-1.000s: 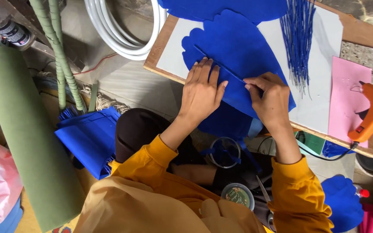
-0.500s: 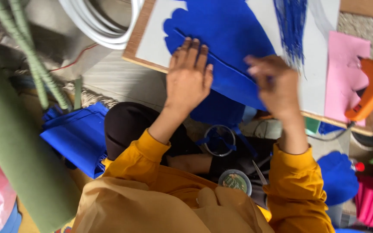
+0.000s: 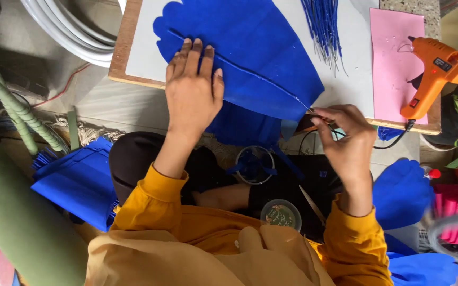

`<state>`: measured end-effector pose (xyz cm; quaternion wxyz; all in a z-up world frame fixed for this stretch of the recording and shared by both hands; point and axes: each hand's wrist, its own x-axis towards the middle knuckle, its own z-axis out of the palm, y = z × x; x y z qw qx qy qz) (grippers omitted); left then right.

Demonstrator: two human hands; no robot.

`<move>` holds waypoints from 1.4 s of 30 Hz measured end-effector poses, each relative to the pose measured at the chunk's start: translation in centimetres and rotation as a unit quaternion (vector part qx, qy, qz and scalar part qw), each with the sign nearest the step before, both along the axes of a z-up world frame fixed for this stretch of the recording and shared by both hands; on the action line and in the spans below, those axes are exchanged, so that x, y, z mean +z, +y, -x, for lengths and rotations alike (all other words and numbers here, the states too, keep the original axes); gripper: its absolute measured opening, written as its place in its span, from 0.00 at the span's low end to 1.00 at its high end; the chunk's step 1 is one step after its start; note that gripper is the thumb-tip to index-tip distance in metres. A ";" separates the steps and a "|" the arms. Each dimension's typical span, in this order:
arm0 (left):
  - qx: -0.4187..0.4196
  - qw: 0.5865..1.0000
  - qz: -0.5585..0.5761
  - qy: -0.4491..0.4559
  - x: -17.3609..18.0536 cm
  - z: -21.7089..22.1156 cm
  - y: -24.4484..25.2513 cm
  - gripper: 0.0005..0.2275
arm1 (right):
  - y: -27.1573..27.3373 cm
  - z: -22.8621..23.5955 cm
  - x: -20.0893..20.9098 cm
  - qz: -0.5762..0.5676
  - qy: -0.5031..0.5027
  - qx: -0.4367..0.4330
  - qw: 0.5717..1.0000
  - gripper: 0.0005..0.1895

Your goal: The person is using a hot glue gun to apply adhesive to blue fabric and then carefully placing thin blue sticks onto the glue lines.

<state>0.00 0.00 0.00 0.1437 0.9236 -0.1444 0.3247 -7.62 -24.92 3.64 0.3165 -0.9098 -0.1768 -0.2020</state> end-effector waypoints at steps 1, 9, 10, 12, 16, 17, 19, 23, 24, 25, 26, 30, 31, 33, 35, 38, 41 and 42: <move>-0.003 1.000 -0.005 0.008 0.1 -0.2 0.2 0.16 | 0.2 0.0 -0.3 0.012 -0.029 0.002 1.000 0.06; -0.026 1.000 -0.003 0.013 0.0 -1.0 1.7 0.16 | 2.2 -0.1 -1.6 -0.026 -0.064 -0.016 0.997 0.06; -0.026 1.000 -0.001 0.013 -0.1 -1.1 1.8 0.16 | 2.2 -0.2 -1.8 -0.023 -0.065 -0.023 0.997 0.06; -0.025 1.000 0.001 0.014 -0.2 -1.1 1.8 0.16 | 2.3 -0.3 -1.9 -0.019 -0.062 -0.027 0.998 0.06; -0.025 0.999 0.008 0.018 -0.2 -1.0 1.8 0.16 | 2.4 -0.4 -1.8 -0.007 -0.045 -0.014 0.999 0.08; -0.024 0.999 0.008 0.019 -0.2 -1.0 1.8 0.16 | 2.4 -0.5 -1.9 -0.007 -0.044 -0.013 0.999 0.08; -0.025 1.000 0.011 0.014 -0.2 -1.0 1.7 0.16 | 2.4 -0.6 -2.0 -0.001 -0.049 -0.004 0.999 0.08; -0.024 1.000 0.006 0.013 -0.2 -1.0 1.7 0.15 | 2.2 -0.8 -2.3 0.015 -0.055 -0.012 0.998 0.10; -0.023 1.000 0.007 0.015 -0.1 -1.0 1.7 0.15 | 2.2 -0.8 -2.3 0.018 -0.055 -0.013 0.998 0.10; -0.022 1.000 0.008 0.016 -0.1 -1.0 1.7 0.16 | 2.2 -0.8 -2.3 0.021 -0.055 -0.014 0.998 0.11; -0.023 1.000 0.008 0.016 -0.1 -1.0 1.7 0.16 | 2.2 -0.8 -2.3 0.021 -0.056 -0.014 0.998 0.11; -0.021 1.000 0.012 0.016 -0.2 -1.0 1.7 0.16 | 2.2 -0.7 -2.1 0.023 -0.055 -0.011 0.998 0.10; -0.022 1.000 0.015 0.015 -0.2 -1.0 1.7 0.16 | 2.3 -0.7 -2.0 0.019 -0.051 -0.009 0.998 0.09; -0.020 1.000 0.014 0.012 -0.3 -1.0 1.7 0.15 | 2.3 -0.6 -1.7 0.010 -0.040 -0.010 0.999 0.09; -0.018 1.000 0.012 0.010 -0.3 -1.1 1.7 0.15 | 2.2 -0.5 -1.6 0.001 -0.028 -0.012 1.000 0.10; -0.017 1.000 0.015 0.011 -0.3 -1.0 1.7 0.16 | 1.8 -0.3 -1.5 -0.009 -0.027 -0.007 1.000 0.07; -0.018 1.000 0.014 0.009 -0.3 -1.0 1.7 0.15 | 1.0 0.5 -0.9 -0.010 -0.011 -0.031 0.999 0.12; -0.020 1.000 0.015 0.005 -0.3 -1.0 1.7 0.15 | 0.6 0.9 -0.9 -0.029 -0.054 -0.052 0.997 0.09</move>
